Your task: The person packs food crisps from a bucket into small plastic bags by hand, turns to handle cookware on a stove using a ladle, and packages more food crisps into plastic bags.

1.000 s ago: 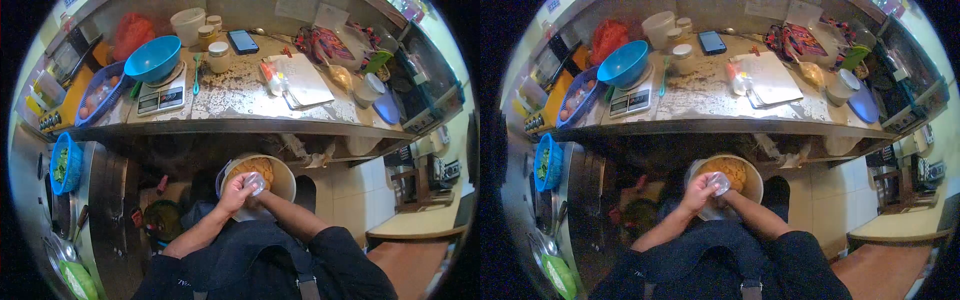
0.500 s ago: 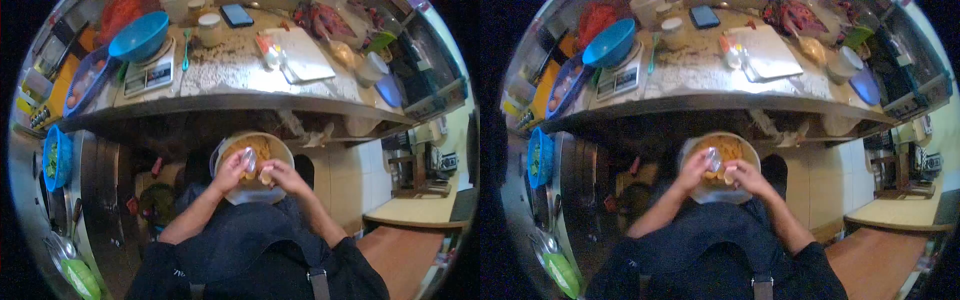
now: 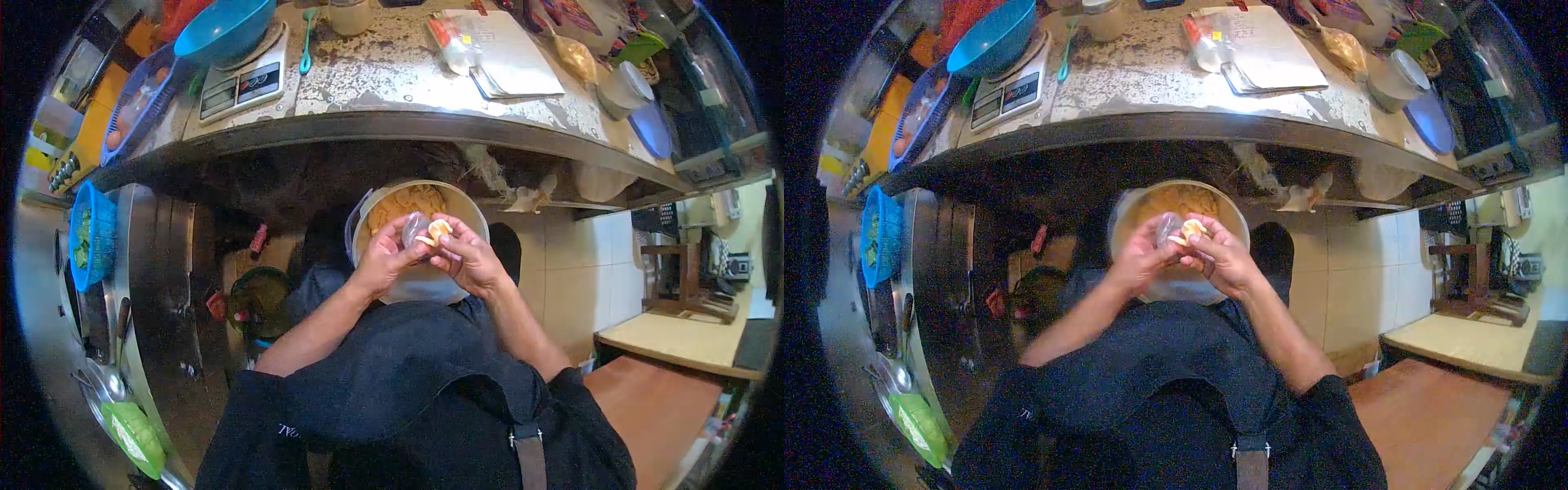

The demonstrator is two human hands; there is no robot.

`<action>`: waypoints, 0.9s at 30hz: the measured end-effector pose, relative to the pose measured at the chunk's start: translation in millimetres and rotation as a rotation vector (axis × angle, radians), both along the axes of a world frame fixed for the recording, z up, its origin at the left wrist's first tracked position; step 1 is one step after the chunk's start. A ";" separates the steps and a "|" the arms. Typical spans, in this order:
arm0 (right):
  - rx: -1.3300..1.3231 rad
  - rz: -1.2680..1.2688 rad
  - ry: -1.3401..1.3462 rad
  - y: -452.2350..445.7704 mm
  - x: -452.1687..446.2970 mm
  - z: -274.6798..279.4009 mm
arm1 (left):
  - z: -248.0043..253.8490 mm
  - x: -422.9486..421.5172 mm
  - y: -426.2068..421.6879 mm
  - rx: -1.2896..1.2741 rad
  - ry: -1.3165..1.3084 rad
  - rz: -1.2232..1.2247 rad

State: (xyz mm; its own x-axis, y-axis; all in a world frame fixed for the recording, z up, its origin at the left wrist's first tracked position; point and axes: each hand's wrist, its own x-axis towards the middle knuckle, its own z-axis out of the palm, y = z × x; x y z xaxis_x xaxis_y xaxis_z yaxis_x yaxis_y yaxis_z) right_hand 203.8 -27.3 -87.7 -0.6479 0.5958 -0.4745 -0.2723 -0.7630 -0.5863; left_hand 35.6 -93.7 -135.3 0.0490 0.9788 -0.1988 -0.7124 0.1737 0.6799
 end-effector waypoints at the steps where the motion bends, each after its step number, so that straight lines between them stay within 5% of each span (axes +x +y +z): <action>1: 0.006 -0.011 0.009 0.0 -0.1 -1.5 | 6.6 1.4 -0.4 0.011 0.001 0.017; 11: 0.396 -0.118 -0.299 -5.2 -12.2 2.2 | 2.3 11.0 5.2 -0.056 -0.040 0.194; 23: 0.587 -0.134 -0.376 -0.8 -7.6 -12.5 | 5.4 5.8 4.9 -0.184 0.011 0.101; 27: 0.964 -0.022 -0.756 -5.5 -9.7 -9.9 | 17.3 4.3 0.7 -0.199 0.012 0.001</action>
